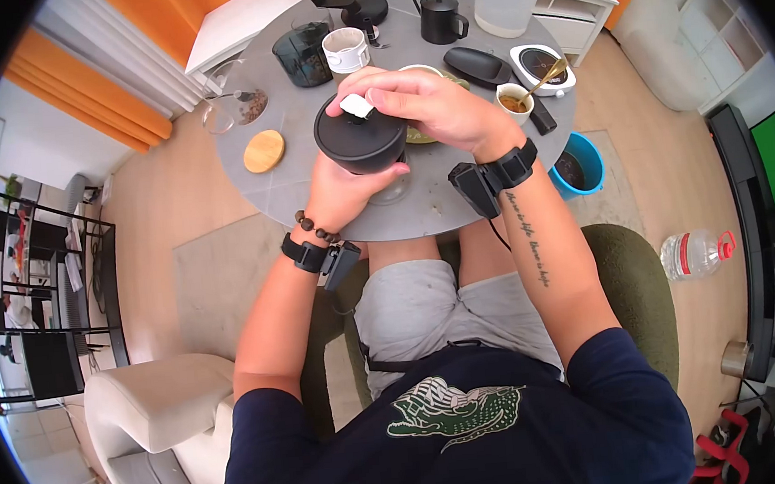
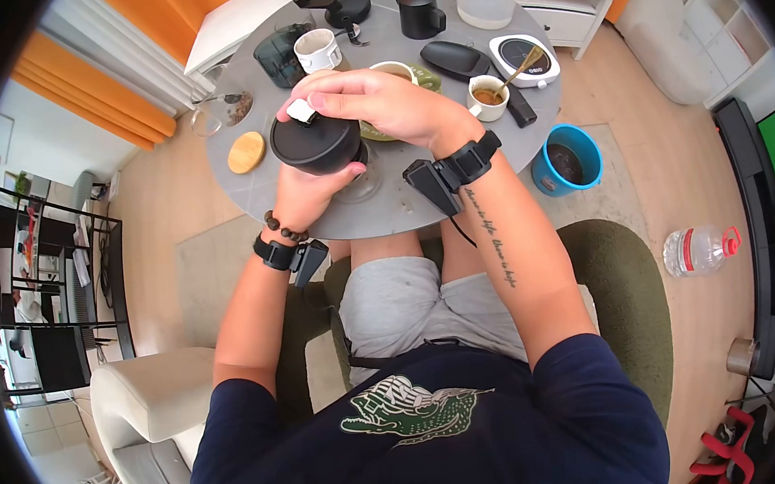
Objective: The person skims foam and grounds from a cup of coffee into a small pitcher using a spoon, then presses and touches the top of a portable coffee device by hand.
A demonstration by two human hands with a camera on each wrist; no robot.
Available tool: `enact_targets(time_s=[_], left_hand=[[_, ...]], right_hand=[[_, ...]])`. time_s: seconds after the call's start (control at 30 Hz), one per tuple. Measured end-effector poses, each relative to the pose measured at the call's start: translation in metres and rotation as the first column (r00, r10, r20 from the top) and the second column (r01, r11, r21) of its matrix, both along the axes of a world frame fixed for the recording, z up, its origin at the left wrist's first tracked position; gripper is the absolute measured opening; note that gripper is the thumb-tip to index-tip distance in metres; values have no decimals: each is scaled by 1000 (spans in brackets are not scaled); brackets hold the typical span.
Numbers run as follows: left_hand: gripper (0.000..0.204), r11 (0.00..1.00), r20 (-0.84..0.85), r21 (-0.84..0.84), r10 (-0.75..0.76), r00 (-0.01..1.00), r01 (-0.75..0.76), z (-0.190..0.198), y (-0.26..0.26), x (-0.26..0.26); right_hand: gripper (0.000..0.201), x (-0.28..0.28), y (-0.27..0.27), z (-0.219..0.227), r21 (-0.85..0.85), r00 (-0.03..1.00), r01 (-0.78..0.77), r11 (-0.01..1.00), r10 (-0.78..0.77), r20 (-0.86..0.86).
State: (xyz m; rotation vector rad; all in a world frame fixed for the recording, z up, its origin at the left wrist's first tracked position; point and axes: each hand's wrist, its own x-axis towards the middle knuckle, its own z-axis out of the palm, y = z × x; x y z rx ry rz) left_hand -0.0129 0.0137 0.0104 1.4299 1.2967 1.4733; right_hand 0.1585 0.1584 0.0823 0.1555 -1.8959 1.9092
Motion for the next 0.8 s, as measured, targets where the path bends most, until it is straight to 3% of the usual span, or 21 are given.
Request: enact_targets(time_s=[0.27,0.53,0.8], left_hand=[[91,999,64,-10,-30,998,31,6,-1,3],[87,1000,23,11,-27,999,26,11,-3,5],[91,999,27,21,-25,999,25,6,-2,4]], right_hand=[[48,3,-1,14,108,999,18,994,-23,46],[54,-7,23,26,88,960,-250,964,234,155],[58,-15,30,27,123,944,-316,941,299,139]])
